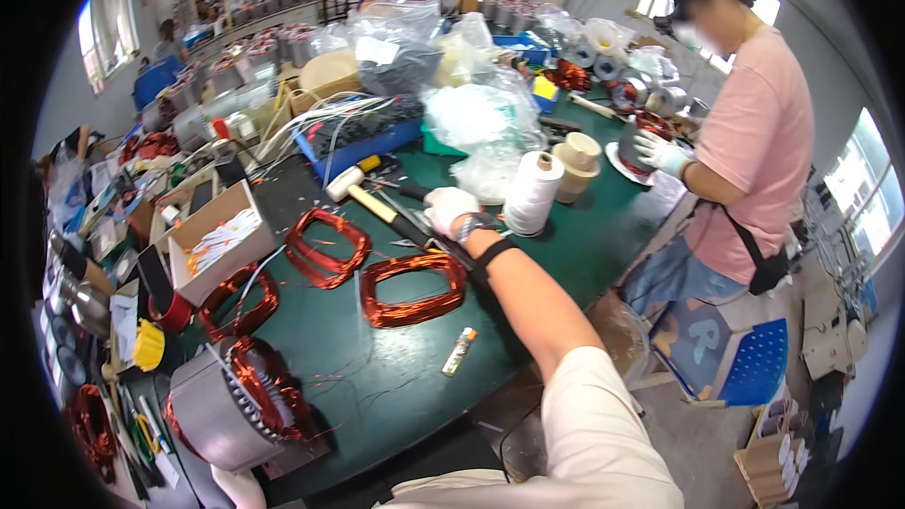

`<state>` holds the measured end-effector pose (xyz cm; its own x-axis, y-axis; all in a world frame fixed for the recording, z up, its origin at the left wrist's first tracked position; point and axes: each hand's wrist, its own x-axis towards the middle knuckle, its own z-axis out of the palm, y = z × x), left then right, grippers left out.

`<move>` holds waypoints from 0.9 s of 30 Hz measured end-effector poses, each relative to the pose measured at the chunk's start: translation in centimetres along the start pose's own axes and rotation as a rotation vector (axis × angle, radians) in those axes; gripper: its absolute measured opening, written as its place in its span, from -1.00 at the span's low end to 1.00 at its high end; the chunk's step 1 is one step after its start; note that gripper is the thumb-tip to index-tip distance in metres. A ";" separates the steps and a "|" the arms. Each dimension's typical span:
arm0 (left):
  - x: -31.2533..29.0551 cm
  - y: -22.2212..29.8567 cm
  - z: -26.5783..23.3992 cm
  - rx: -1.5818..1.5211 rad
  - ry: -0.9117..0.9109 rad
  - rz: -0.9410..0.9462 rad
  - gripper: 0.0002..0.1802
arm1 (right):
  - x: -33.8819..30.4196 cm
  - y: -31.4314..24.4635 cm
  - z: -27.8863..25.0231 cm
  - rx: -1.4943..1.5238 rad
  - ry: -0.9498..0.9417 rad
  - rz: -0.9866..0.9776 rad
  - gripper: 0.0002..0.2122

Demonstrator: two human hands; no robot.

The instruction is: Assembling and preparing electric motor stator coils by marking, hammering, and positioning components.

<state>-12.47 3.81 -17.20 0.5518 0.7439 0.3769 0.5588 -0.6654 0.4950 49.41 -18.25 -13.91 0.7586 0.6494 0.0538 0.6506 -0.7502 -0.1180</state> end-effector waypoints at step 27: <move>0.3 0.8 -0.3 -0.064 0.049 0.001 -0.80 | -13.9 2.1 -3.6 -0.056 -0.093 0.101 -0.71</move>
<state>-12.07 3.52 -16.52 0.5204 0.7467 0.4143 0.5167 -0.6616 0.5434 40.36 -29.29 -11.30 0.8154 0.5769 -0.0481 0.5740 -0.8165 -0.0621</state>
